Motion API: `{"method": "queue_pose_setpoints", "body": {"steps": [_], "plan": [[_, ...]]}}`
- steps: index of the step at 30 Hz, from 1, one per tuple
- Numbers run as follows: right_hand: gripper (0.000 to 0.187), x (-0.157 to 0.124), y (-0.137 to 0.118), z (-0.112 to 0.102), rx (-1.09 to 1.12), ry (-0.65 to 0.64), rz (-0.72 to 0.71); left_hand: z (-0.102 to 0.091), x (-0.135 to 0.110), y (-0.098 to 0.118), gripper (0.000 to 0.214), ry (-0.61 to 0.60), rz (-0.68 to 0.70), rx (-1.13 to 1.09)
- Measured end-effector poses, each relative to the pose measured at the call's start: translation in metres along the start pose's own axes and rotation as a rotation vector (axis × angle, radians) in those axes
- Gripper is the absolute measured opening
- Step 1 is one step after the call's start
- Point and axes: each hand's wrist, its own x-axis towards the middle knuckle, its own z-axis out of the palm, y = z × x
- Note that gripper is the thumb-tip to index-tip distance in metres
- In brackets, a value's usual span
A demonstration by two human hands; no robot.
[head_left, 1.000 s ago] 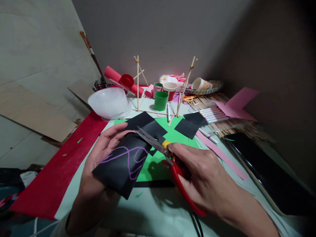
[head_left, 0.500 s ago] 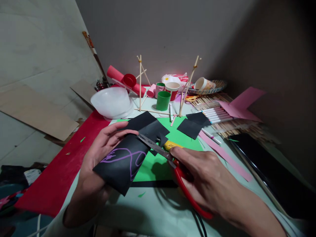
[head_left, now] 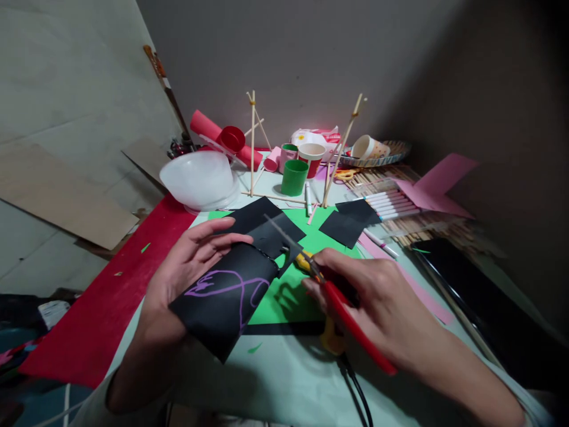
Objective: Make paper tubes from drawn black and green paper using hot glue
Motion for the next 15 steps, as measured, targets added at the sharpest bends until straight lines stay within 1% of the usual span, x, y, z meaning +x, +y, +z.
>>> {"method": "queue_pose_setpoints", "body": {"steps": [2,3,5,6,7,9,11,13,15], "plan": [[0.029,0.004,0.002,-0.002,0.085,0.01,0.134,-0.016,0.009,-0.003,0.04,-0.048,0.0,-0.016],[0.032,0.006,0.004,-0.002,0.13,0.008,0.19,-0.025,0.015,-0.005,0.042,-0.074,-0.03,-0.015],[0.033,0.01,0.006,-0.003,0.251,0.001,0.258,-0.043,0.027,-0.01,0.058,-0.218,-0.137,0.022],[0.032,0.011,0.006,-0.002,0.317,-0.006,0.279,-0.049,0.031,-0.011,0.061,-0.235,-0.157,0.027],[0.031,0.012,0.006,-0.002,0.376,-0.017,0.295,-0.051,0.033,-0.013,0.058,-0.22,-0.162,0.018],[0.028,0.011,0.003,-0.001,0.46,-0.033,0.299,-0.046,0.03,-0.013,0.053,-0.169,-0.114,-0.042],[0.026,0.01,-0.002,0.0,0.457,-0.04,0.262,-0.033,0.021,-0.012,0.044,-0.139,-0.093,-0.072],[0.024,0.006,-0.007,0.0,0.358,-0.046,0.195,-0.019,0.013,-0.011,0.039,-0.115,-0.079,-0.094],[0.023,0.002,-0.011,0.0,0.209,-0.052,0.117,-0.009,0.008,-0.009,0.038,-0.061,-0.051,-0.119]]}}
